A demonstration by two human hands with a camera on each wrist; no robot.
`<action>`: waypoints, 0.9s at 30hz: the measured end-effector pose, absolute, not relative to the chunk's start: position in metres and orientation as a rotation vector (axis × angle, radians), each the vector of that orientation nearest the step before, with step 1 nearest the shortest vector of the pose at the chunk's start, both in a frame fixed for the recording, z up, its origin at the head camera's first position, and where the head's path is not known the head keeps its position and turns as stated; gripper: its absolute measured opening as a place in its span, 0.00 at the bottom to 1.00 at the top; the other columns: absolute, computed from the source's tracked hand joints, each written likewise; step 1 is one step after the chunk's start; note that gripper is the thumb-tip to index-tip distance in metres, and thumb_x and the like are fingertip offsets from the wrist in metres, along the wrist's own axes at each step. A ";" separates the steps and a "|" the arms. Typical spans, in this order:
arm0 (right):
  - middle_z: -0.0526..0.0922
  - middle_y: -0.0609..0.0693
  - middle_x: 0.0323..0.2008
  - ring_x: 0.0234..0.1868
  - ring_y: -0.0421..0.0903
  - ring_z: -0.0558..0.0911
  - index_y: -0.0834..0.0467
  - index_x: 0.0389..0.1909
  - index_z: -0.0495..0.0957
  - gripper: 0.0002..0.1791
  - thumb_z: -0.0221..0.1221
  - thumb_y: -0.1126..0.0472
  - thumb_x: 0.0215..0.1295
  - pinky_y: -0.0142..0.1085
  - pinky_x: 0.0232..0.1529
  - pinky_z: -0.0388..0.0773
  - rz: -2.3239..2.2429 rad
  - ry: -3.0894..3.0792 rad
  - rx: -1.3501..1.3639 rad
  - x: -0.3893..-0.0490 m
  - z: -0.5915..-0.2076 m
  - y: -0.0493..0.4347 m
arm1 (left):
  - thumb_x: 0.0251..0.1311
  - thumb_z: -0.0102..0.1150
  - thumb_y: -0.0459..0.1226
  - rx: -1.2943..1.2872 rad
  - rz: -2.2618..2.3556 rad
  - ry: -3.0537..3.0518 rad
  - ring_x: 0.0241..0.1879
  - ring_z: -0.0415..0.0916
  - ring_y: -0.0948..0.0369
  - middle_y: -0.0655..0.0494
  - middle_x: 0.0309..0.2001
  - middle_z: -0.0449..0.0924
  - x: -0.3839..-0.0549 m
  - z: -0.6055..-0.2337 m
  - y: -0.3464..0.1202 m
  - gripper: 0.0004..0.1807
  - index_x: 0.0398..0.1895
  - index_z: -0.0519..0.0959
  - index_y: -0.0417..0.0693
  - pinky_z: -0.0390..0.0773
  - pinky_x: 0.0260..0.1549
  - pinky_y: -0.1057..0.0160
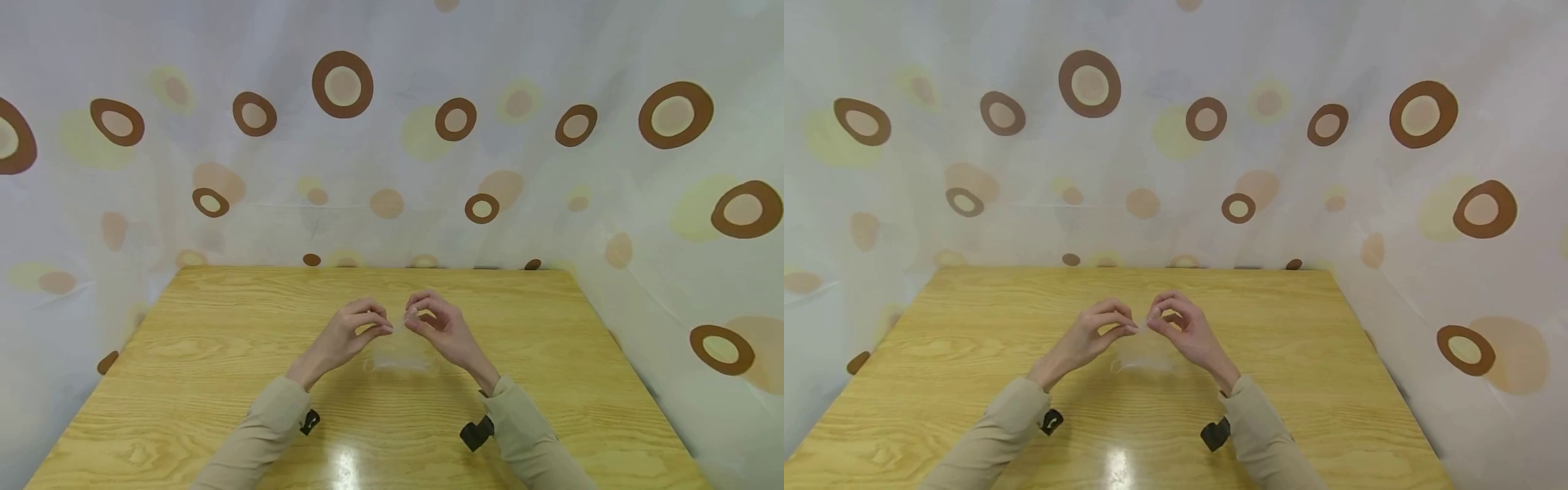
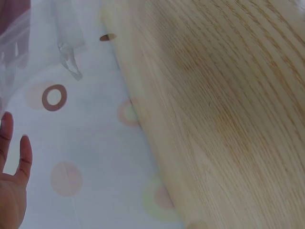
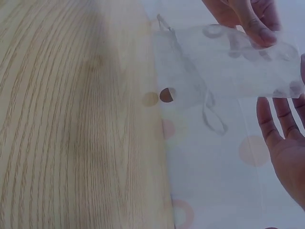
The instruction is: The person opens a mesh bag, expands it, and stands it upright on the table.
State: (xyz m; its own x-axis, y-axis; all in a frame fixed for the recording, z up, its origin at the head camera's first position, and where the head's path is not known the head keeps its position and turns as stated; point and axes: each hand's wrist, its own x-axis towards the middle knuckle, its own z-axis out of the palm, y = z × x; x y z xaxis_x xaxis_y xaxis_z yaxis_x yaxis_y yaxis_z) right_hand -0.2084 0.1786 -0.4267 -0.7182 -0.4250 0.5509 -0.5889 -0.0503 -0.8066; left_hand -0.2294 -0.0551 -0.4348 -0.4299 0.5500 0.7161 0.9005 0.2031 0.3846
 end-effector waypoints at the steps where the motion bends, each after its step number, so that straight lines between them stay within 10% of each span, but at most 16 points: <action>1: 0.74 0.59 0.48 0.48 0.43 0.78 0.69 0.40 0.76 0.03 0.57 0.71 0.71 0.31 0.49 0.82 1.877 -2.055 1.117 -0.209 -0.427 0.179 | 0.61 0.67 0.32 -1.349 -1.103 -2.051 0.39 0.78 0.59 0.52 0.39 0.81 -0.230 -0.435 -0.055 0.02 0.35 0.87 0.44 0.80 0.39 0.64; 15: 0.77 0.39 0.46 0.43 0.35 0.79 0.75 0.37 0.79 0.11 0.53 0.70 0.74 0.31 0.44 0.81 1.817 -2.000 1.074 -0.210 -0.427 0.180 | 0.57 0.69 0.28 -1.398 -1.124 -2.080 0.36 0.78 0.63 0.56 0.37 0.84 -0.229 -0.435 -0.056 0.14 0.47 0.82 0.45 0.80 0.40 0.65; 27: 0.82 0.53 0.42 0.42 0.37 0.80 0.72 0.49 0.77 0.10 0.58 0.74 0.69 0.32 0.45 0.81 1.723 -2.125 1.081 -0.208 -0.425 0.181 | 0.58 0.69 0.29 -1.394 -1.060 -2.102 0.38 0.80 0.63 0.56 0.36 0.84 -0.227 -0.432 -0.056 0.05 0.37 0.85 0.46 0.81 0.43 0.66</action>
